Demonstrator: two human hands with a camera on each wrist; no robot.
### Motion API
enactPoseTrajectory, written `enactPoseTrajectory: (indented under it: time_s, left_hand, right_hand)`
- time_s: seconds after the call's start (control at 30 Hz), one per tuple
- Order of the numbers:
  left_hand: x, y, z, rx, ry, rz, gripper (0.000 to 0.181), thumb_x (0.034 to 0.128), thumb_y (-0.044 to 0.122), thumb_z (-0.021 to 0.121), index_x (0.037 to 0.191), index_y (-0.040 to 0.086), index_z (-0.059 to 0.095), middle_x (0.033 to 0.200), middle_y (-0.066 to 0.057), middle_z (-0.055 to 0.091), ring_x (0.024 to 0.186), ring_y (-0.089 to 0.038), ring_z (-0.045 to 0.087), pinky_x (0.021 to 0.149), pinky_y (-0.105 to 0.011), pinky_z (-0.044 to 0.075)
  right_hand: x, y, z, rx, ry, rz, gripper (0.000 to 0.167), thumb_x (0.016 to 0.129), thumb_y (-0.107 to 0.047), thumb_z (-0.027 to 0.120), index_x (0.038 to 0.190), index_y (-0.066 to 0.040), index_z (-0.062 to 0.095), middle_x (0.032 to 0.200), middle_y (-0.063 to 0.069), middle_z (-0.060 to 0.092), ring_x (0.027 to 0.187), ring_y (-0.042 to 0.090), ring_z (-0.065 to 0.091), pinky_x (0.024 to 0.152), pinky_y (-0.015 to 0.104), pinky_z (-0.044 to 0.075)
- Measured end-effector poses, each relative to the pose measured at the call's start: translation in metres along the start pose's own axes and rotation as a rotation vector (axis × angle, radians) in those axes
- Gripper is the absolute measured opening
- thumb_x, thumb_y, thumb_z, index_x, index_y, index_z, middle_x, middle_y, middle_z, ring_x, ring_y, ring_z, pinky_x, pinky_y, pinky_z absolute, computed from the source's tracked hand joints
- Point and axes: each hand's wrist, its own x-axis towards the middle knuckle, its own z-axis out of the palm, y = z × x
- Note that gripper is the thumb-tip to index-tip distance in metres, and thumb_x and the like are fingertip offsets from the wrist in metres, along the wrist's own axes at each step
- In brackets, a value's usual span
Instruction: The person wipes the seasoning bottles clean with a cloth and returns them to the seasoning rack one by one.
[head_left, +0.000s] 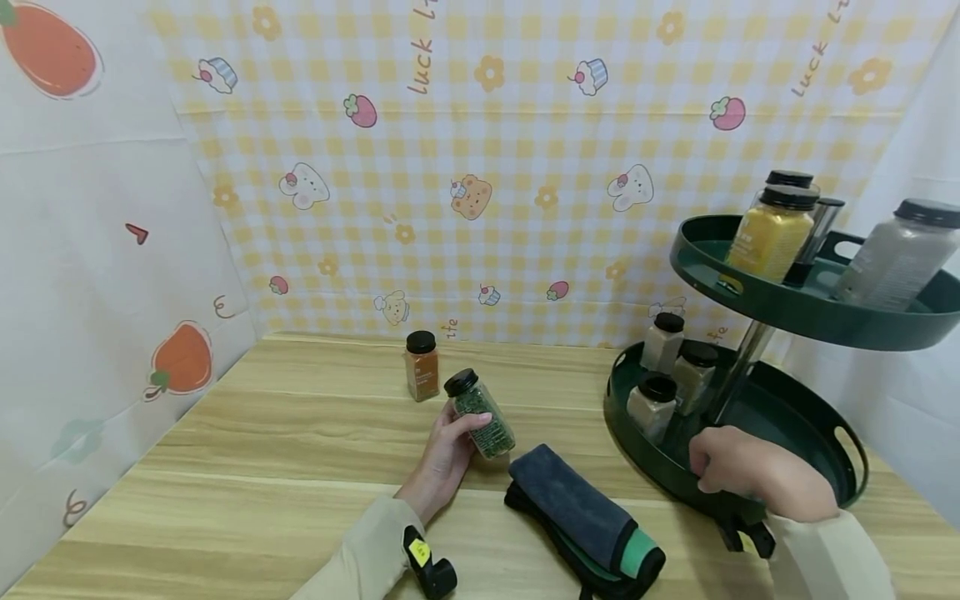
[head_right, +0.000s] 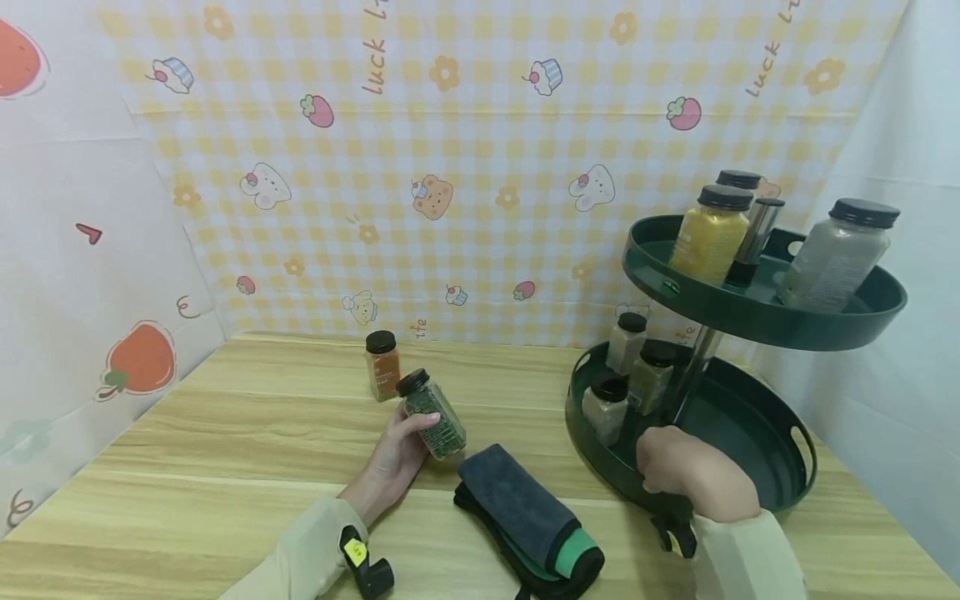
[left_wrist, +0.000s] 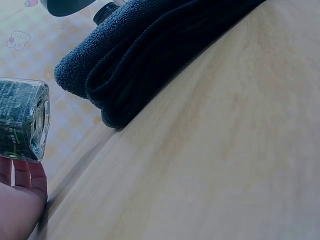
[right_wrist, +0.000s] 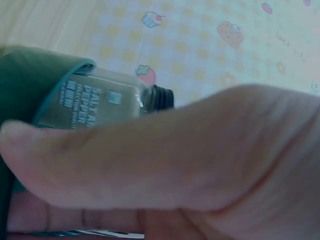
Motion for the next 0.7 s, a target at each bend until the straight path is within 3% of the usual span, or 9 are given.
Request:
enactPoseTrajectory:
  time_s: [0.2,0.47,0.7]
  left_hand:
    - [0.001,-0.001,-0.001,0.007,0.006,0.007,0.056,0.0791,0.013,0.061,0.131,0.012,0.039,0.115,0.0,0.052,0.105,-0.013,0.05,0.1,-0.033,0.032]
    - [0.0,-0.001,-0.001,0.004,0.017,-0.003,0.059,0.0785,0.013,0.061,0.133,0.012,0.038,0.116,0.0,0.051,0.105,-0.014,0.049,0.1,-0.033,0.032]
    - [0.0,-0.001,-0.001,0.017,0.007,-0.001,0.058,0.0799,0.014,0.061,0.133,0.011,0.038,0.115,-0.001,0.052,0.104,-0.013,0.051,0.099,-0.033,0.033]
  right_hand:
    - [0.002,0.0,0.002,0.026,0.022,-0.003,0.018,0.078,0.003,0.067,0.074,-0.008,0.052,0.075,0.002,0.047,0.064,0.018,0.045,0.052,0.03,0.041]
    - [0.01,-0.004,0.006,-0.039,0.105,-0.108,0.015,0.078,0.0,0.067,0.074,-0.008,0.055,0.072,0.0,0.048,0.065,0.016,0.043,0.058,0.029,0.038]
    - [0.018,-0.018,0.013,-0.036,0.192,-0.104,0.011,0.082,-0.001,0.062,0.077,-0.007,0.054,0.073,0.001,0.049,0.064,0.016,0.043,0.058,0.03,0.038]
